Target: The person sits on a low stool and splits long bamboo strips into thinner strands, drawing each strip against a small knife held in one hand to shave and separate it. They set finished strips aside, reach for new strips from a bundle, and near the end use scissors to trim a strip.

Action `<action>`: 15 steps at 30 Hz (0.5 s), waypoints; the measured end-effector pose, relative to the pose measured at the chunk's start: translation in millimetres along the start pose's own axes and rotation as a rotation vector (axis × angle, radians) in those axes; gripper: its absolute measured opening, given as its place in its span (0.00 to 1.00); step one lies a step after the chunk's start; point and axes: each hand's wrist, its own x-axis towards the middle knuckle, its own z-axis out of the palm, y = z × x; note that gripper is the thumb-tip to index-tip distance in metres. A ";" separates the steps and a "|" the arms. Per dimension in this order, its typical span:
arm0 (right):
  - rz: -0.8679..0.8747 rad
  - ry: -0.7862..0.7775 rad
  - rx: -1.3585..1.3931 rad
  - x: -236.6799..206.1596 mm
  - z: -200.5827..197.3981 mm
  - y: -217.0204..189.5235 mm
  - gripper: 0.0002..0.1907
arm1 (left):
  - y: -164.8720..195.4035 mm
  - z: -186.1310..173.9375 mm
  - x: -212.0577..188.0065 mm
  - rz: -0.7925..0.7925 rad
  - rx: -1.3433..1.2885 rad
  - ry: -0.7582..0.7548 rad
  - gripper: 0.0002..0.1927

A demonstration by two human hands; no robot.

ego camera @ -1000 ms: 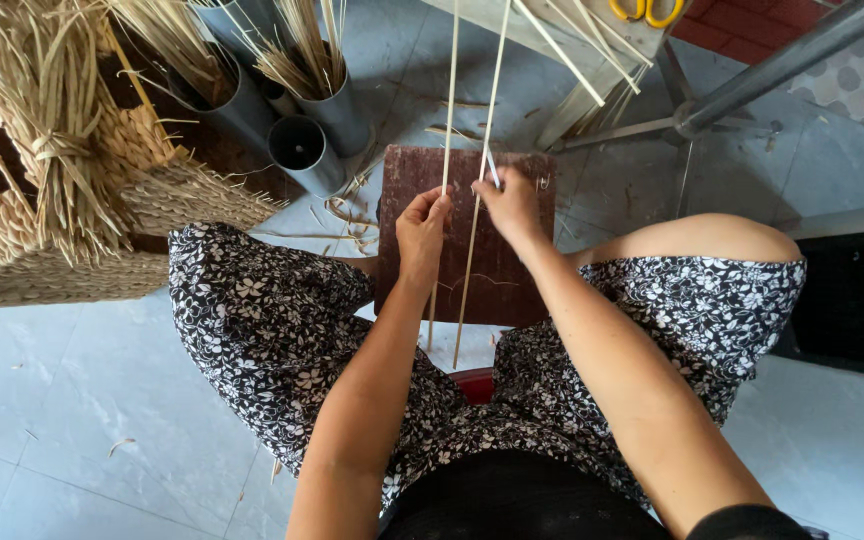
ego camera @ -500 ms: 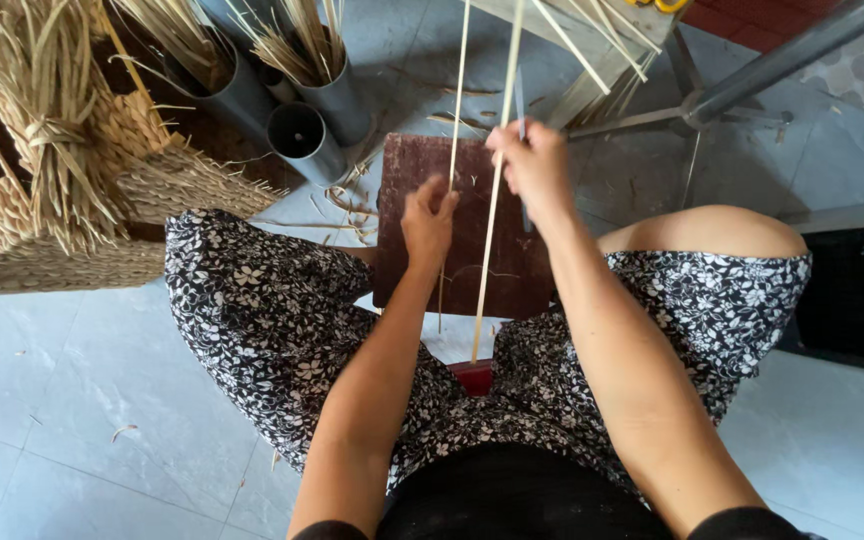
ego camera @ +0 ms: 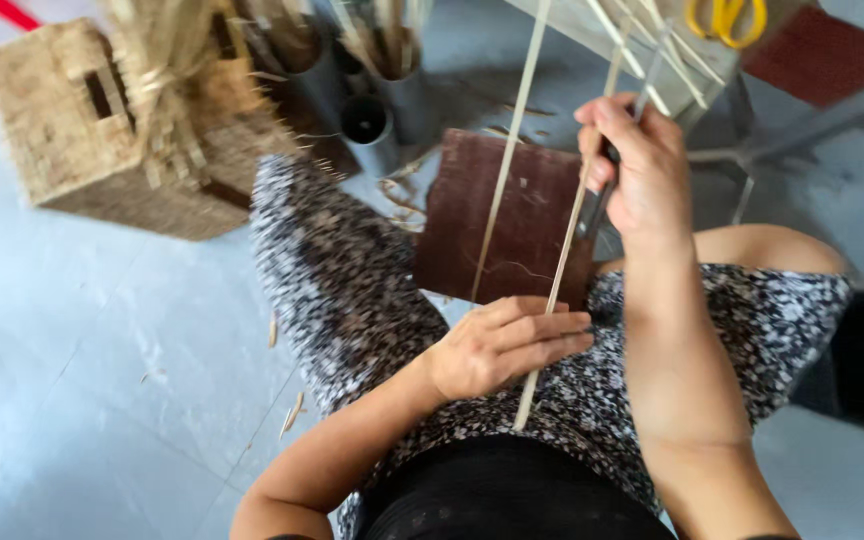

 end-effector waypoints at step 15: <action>0.220 -0.252 -0.139 -149.4 74.2 26.8 0.27 | 167.0 -179.0 -94.4 -0.357 1.073 0.466 0.14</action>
